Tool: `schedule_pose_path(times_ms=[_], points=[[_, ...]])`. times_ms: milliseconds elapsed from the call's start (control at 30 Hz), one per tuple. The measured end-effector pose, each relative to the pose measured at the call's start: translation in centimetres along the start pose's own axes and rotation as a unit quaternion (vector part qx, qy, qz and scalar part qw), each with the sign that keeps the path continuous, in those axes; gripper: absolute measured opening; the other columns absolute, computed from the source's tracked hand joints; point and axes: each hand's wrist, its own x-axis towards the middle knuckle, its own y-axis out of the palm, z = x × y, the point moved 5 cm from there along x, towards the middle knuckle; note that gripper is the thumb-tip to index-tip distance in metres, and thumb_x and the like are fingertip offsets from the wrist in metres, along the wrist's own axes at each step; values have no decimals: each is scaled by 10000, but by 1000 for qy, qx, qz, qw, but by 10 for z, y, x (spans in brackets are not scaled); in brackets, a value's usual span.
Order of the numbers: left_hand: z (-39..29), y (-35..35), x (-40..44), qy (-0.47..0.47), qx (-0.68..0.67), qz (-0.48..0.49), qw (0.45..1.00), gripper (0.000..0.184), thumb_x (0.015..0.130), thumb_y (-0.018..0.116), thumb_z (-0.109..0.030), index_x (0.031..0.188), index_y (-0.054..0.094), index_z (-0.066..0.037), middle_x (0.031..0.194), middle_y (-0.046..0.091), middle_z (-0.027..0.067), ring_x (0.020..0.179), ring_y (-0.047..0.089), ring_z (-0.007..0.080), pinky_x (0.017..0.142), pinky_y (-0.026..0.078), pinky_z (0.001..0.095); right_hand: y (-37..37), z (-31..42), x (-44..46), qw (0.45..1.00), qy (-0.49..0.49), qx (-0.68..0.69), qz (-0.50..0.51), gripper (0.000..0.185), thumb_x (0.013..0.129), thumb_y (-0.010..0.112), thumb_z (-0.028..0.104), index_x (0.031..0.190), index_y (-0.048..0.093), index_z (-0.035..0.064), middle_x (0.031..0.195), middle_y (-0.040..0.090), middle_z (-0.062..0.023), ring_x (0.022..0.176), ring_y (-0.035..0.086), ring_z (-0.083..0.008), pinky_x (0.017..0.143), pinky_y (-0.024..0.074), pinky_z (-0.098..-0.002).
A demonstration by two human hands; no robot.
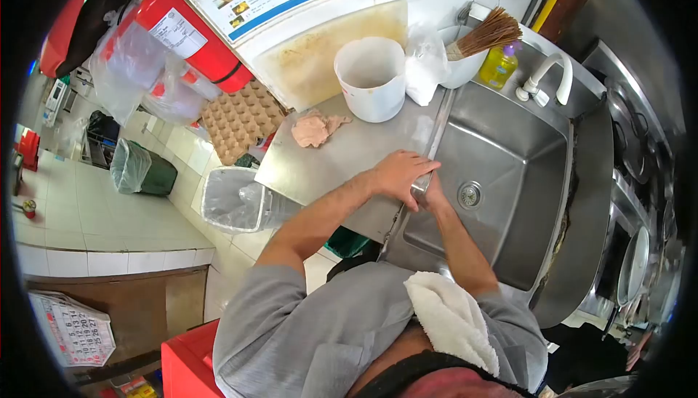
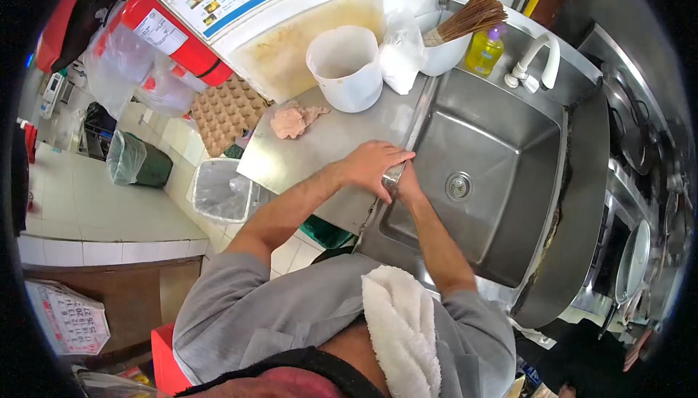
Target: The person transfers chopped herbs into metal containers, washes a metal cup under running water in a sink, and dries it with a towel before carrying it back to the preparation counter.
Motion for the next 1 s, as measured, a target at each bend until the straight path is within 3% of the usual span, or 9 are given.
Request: schedule_pose_path(times_ms=[167, 200, 267, 367, 533, 667, 800, 933, 1000], points=[[1, 11, -1, 28, -27, 41, 998, 1051, 441, 828, -491, 1316, 413, -83, 1199, 561, 124, 1081, 537, 300, 908, 429, 379, 9, -25, 0, 892, 208, 387, 105, 419, 685, 702, 213, 1078, 594, 113, 1115, 602, -90, 1005, 588, -231, 833, 471, -381], [2, 7, 3, 32, -34, 46, 998, 1051, 441, 828, -491, 1316, 413, -83, 1199, 561, 124, 1081, 537, 300, 908, 429, 379, 14, -30, 17, 954, 93, 141, 246, 439, 662, 714, 226, 1068, 596, 110, 1085, 611, -92, 987, 592, -237, 823, 474, -385], [10, 2, 12, -37, -103, 125, 986, 1041, 439, 831, -485, 1307, 429, -74, 1192, 564, 133, 1072, 543, 307, 896, 439, 385, 10, 4, 15, 933, -160, -234, 222, 433, 639, 696, 244, 1039, 601, 106, 984, 631, -98, 941, 595, -272, 806, 472, -406], [15, 5, 14, -56, -115, 135, 983, 1029, 444, 832, -476, 1301, 437, -63, 1183, 567, 146, 1064, 547, 320, 878, 447, 384, 16, 16, -4, 934, -180, -307, -15, 401, 652, 659, 243, 1028, 605, 114, 971, 627, -99, 945, 587, -304, 801, 463, -425], [-6, 4, -1, -32, -12, 67, 997, 984, 456, 822, -435, 1289, 449, -69, 1216, 546, 129, 1083, 537, 296, 910, 420, 394, 23, 28, -14, 922, -147, -351, -64, 372, 692, 624, 237, 1045, 601, 121, 1028, 616, -94, 943, 591, -307, 811, 472, -413], [-35, 5, -28, 42, 100, -92, 990, 901, 482, 808, -356, 1263, 461, -70, 1235, 520, 92, 1110, 506, 256, 945, 373, 429, 19, 8, -5, 995, -94, 6, -31, 320, 757, 622, 202, 1061, 592, 106, 1031, 617, -79, 904, 612, -237, 753, 504, -359], [-39, 20, -52, 50, 237, -216, 946, 884, 484, 810, -331, 1254, 462, -71, 1240, 509, 84, 1126, 486, 251, 947, 361, 442, 38, 11, -4, 958, 18, 251, -136, 317, 780, 620, 179, 1081, 575, 88, 1026, 614, -76, 895, 612, -194, 728, 511, -330], [-35, -3, -34, 10, 105, -114, 988, 866, 494, 817, -310, 1254, 474, -77, 1247, 508, 83, 1127, 487, 249, 956, 362, 397, 36, 13, -1, 882, 154, 446, 19, 315, 804, 618, 156, 1100, 557, 71, 1021, 612, -73, 887, 613, -151, 704, 519, -302], [-20, -6, -15, 6, 35, -35, 999, 858, 511, 826, -326, 1255, 485, -67, 1254, 516, 94, 1141, 490, 267, 977, 358, 390, 30, 23, 1, 944, 162, 104, 267, 328, 819, 610, 168, 1113, 537, 41, 1019, 610, -95, 883, 616, -178, 704, 519, -315]])
